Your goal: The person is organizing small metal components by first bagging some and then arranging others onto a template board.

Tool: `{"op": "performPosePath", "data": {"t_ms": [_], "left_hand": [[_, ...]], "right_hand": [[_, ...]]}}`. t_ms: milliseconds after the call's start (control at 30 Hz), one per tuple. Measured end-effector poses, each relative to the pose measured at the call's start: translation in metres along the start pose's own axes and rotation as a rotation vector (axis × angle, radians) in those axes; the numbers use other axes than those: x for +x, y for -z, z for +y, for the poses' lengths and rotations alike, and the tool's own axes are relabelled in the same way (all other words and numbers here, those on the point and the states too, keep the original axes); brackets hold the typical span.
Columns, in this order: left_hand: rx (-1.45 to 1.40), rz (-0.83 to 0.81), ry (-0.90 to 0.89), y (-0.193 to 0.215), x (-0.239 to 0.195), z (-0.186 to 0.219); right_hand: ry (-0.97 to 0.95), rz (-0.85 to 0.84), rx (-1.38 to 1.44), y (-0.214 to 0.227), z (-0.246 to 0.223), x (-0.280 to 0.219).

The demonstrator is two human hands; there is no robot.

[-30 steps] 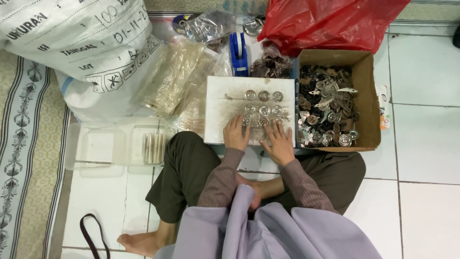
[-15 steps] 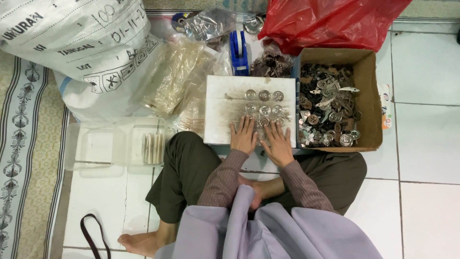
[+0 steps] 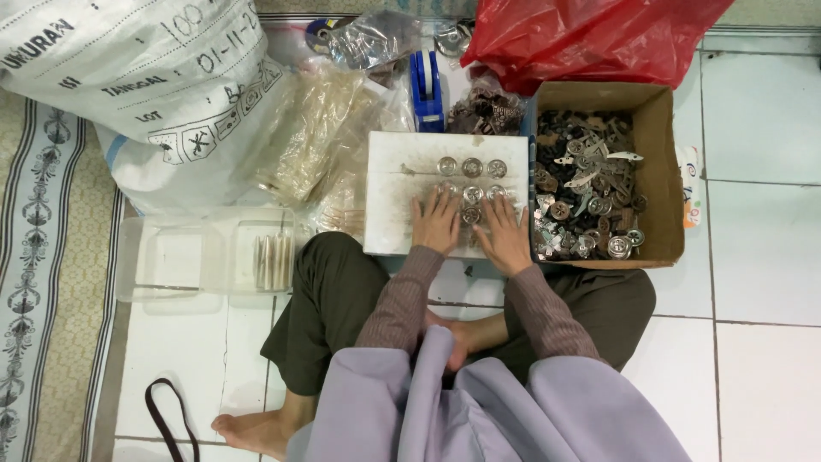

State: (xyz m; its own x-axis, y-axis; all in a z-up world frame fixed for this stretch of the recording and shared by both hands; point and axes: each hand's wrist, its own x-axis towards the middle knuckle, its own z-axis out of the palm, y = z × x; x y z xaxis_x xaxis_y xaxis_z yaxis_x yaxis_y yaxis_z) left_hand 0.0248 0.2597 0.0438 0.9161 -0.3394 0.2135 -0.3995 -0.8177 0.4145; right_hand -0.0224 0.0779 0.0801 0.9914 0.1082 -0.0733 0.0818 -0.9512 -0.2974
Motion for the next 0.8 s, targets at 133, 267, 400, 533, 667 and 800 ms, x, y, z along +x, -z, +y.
{"op": "performPosePath", "data": {"t_ms": [133, 267, 400, 533, 667, 800], "left_hand": [[0.033, -0.082, -0.120, -0.003, 0.010, 0.003], [0.095, -0.161, -0.093, -0.022, 0.012, 0.000], [0.112, -0.175, -0.088, -0.021, 0.011, 0.003], [0.083, -0.066, -0.105, -0.048, 0.007, -0.012], [0.143, -0.045, -0.118, -0.055, 0.004, -0.017], [0.137, -0.046, -0.098, -0.049, 0.004, -0.012]], "right_hand": [[-0.037, -0.112, -0.063, -0.002, 0.009, 0.013], [-0.021, -0.103, -0.067, -0.003, 0.010, 0.013], [-0.033, -0.082, -0.033, 0.002, 0.003, 0.012], [0.008, 0.027, -0.003, -0.011, 0.011, 0.008], [-0.004, 0.035, -0.037, -0.020, 0.019, 0.006], [-0.004, 0.036, -0.043, -0.020, 0.019, 0.007]]}}
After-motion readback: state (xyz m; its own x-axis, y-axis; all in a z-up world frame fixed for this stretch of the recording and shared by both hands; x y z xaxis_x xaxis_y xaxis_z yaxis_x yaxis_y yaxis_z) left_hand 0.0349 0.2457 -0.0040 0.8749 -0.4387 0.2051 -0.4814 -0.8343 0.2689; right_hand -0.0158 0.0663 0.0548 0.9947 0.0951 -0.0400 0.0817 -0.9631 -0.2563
